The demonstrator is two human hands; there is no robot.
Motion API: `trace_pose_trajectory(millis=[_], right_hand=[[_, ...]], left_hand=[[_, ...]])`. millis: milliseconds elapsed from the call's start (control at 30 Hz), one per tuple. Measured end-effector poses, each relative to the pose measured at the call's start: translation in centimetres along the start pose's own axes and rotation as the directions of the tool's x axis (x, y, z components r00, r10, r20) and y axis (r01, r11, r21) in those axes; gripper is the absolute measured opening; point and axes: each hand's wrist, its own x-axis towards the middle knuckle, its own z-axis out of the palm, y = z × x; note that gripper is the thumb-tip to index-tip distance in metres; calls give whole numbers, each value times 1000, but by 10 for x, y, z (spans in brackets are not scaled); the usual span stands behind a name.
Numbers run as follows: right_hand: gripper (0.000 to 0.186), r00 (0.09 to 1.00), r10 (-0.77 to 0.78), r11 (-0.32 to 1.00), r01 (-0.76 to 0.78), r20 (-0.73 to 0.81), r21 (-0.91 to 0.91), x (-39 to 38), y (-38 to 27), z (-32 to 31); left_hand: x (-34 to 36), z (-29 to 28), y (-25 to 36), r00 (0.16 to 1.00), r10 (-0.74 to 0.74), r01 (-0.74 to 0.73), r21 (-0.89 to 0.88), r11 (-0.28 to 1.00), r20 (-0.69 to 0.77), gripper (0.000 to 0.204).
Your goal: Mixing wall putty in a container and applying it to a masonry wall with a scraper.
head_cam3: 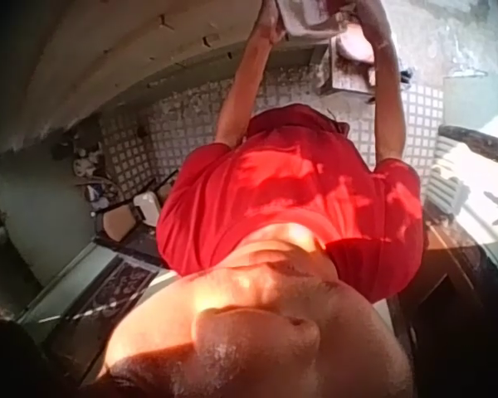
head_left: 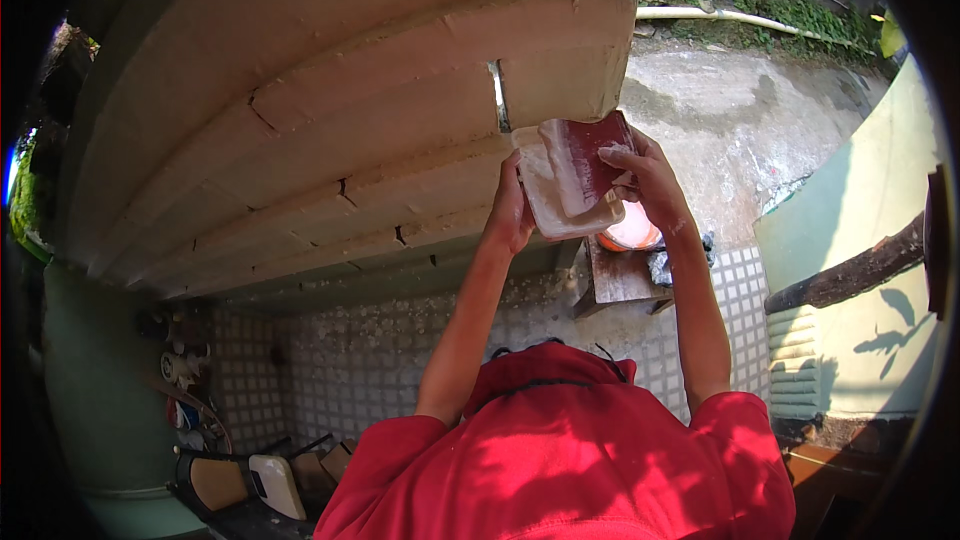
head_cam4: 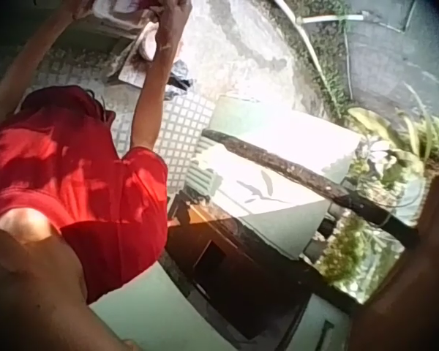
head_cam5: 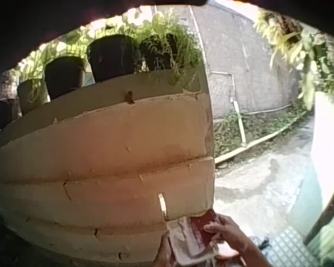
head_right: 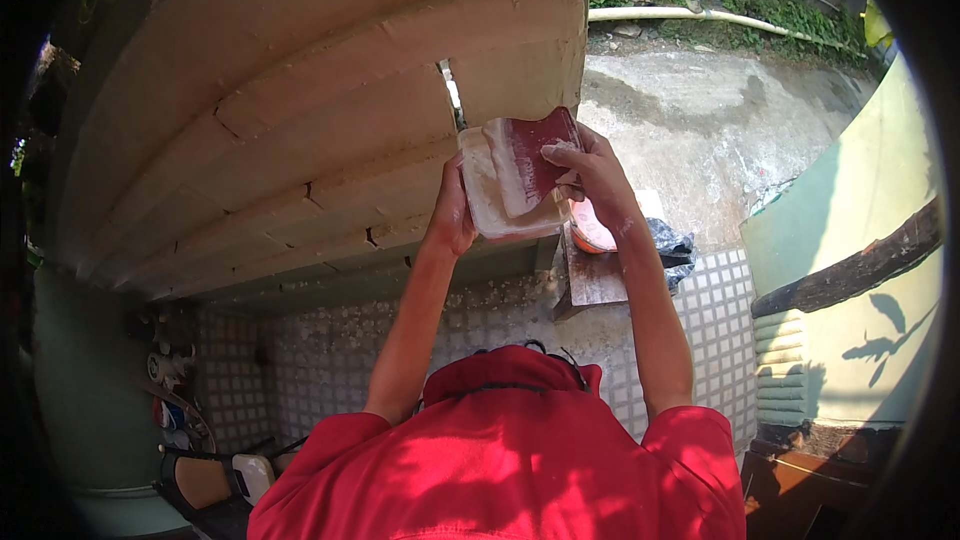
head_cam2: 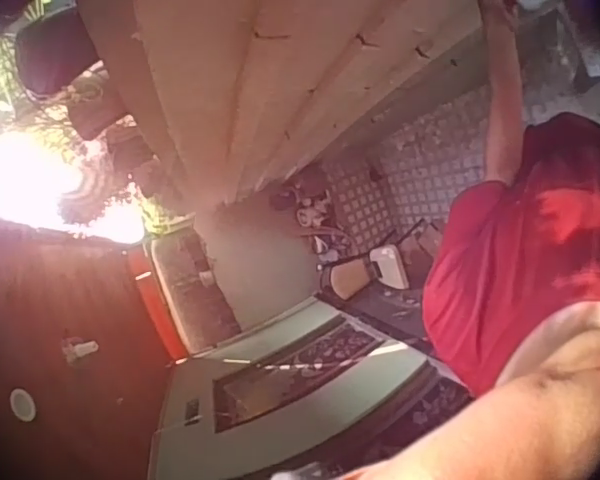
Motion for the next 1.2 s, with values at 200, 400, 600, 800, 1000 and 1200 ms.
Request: trace_pose_trajectory(millis=[200, 400, 600, 800, 1000, 1200], right_hand=[[37, 965, -262, 956, 257, -17, -143, -15, -24, 3], [29, 937, -345, 927, 330, -59, -177, -17, -29, -2], [28, 950, -305, 950, 297, -70, -99, -21, -46, 1], [27, 955, -285, 958, 284, -75, -23, -10, -44, -8], [24, 941, -324, 938, 333, -95, 97, 0, -59, -6], [18, 732, -633, 762, 646, -251, -39, 49, -137, 12]], left_hand=[[9, 5, 8, 999, 8, -8, 0, 1000, 33, 65], [10, 20, 10, 997, 43, -42, -9, 999, 71, 67], [6, 26, 24, 997, 43, -42, -5, 999, 58, 70], [18, 27, 29, 996, 75, -74, -21, 997, 48, 70], [11, 32, 33, 995, 85, -85, 6, 996, 58, 72], [15, 26, 27, 996, 84, -86, -85, 993, -19, 71]])
